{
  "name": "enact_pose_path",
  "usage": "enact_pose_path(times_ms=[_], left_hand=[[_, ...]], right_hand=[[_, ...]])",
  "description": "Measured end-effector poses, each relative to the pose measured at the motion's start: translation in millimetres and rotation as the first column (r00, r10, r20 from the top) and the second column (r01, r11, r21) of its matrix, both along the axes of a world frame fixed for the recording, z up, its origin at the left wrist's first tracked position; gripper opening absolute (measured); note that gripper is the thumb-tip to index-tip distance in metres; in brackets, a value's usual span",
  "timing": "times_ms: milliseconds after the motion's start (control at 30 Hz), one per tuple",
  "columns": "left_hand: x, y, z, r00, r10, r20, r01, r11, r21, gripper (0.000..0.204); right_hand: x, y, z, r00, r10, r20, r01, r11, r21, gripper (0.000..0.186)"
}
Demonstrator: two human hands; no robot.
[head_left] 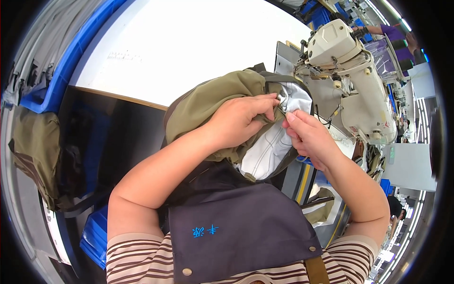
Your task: Sewing and assembling green fabric bags using an industrial sewing machine.
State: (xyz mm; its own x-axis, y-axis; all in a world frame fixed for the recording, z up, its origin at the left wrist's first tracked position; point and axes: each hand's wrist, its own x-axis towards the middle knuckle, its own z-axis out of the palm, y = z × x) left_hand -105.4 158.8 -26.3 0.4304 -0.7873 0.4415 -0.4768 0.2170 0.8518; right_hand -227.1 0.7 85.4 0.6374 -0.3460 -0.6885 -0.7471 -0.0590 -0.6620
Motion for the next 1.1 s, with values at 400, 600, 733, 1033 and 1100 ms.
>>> enact_pose_path(times_ms=[400,600,733,1033,1100], left_hand=[[4,1,0,0.992,-0.094,-0.084,0.096,0.995,0.029,0.019],[3,0,1,0.993,-0.089,-0.072,0.092,0.995,0.035,0.018],[3,-3,-6,0.997,-0.055,-0.058,0.054,0.998,-0.028,0.014],[5,-1,-2,0.985,-0.117,-0.127,0.121,0.992,0.021,0.019],[6,0,-1,0.983,-0.124,-0.134,0.127,0.992,0.017,0.019]], right_hand=[[-17,3,-7,0.992,-0.096,0.088,0.088,0.992,0.095,0.028],[-15,12,-8,0.991,-0.104,0.082,0.101,0.994,0.040,0.031],[-14,9,-19,0.980,-0.154,0.127,0.143,0.986,0.087,0.030],[-7,14,-23,0.971,-0.183,0.153,0.170,0.981,0.095,0.029],[-8,13,-25,0.967,-0.196,0.166,0.178,0.978,0.112,0.028]])
